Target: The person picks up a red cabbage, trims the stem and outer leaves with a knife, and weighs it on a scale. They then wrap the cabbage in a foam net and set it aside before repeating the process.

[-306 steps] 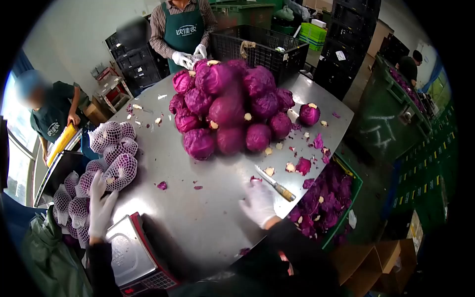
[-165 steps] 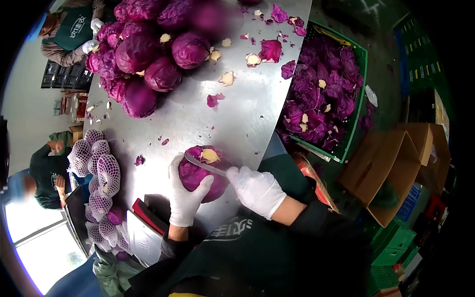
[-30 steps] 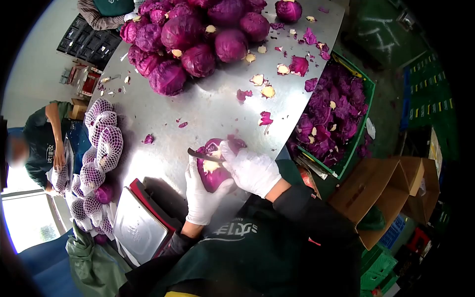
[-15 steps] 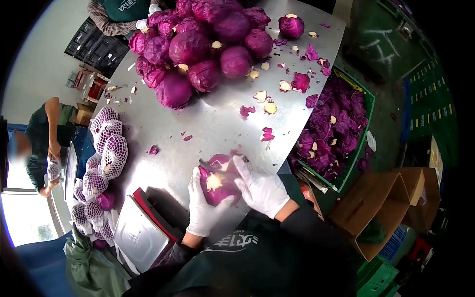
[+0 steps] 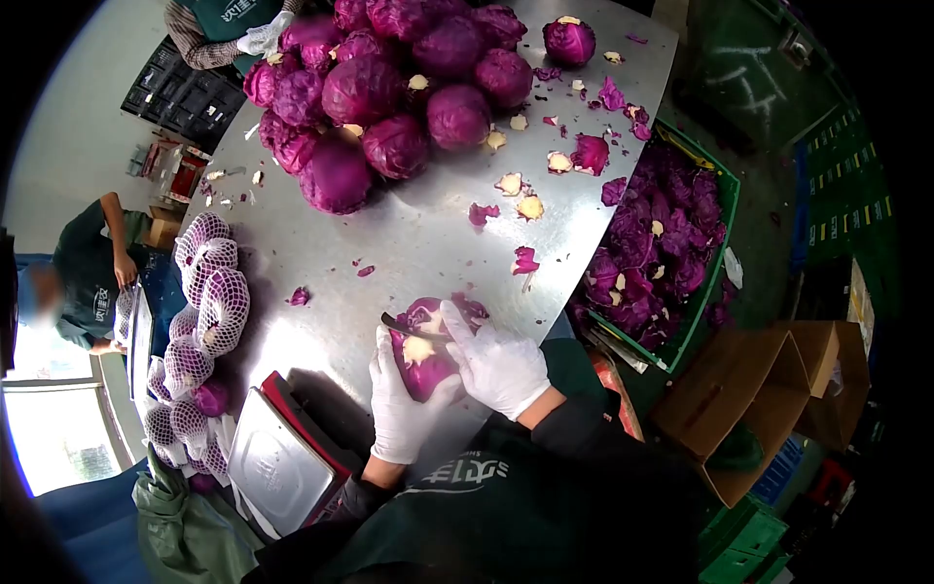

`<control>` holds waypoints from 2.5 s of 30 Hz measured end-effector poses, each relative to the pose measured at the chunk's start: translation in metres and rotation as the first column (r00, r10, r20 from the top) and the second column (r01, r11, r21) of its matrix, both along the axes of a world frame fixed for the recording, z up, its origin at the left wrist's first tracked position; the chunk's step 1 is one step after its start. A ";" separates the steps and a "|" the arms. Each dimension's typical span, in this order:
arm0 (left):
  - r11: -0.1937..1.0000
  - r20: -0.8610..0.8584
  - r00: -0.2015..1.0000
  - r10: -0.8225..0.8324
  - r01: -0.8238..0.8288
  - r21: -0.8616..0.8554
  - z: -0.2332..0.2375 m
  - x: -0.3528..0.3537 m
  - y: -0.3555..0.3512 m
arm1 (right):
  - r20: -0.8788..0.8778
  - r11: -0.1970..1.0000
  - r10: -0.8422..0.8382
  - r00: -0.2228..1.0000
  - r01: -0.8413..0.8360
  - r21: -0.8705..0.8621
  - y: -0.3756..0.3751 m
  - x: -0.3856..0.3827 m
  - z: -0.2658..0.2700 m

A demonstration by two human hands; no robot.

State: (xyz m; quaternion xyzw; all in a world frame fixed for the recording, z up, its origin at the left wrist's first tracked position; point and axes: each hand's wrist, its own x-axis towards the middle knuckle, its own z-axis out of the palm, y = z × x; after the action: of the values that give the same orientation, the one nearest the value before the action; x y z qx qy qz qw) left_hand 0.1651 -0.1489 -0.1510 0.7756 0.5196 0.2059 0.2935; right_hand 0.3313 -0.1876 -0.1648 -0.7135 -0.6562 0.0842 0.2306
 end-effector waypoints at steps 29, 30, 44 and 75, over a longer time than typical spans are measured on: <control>0.964 0.144 0.968 -0.203 0.224 -0.143 -0.006 -0.018 0.024 | -0.245 0.974 0.093 0.965 -0.140 -0.180 -0.049 0.048 0.036; 0.964 0.155 0.966 -0.208 0.229 -0.133 -0.008 -0.018 0.025 | -0.237 0.973 0.102 0.966 -0.146 -0.177 -0.047 0.049 0.035; 0.972 0.094 0.976 -0.194 0.204 -0.115 -0.001 -0.012 0.020 | -0.155 0.993 0.014 0.988 -0.033 -0.116 -0.029 0.050 0.031; 0.998 0.076 0.995 -0.058 0.059 -0.023 0.010 -0.068 -0.002 | -0.742 0.945 -0.006 0.670 -0.239 -0.224 0.005 -0.025 0.011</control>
State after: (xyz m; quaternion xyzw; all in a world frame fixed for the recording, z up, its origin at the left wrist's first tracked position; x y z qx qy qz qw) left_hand 0.0969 -0.1505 -0.1407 0.7784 0.4878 0.2196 0.3286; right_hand 0.3067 -0.1826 -0.1536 -0.6019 -0.5320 0.4773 0.3561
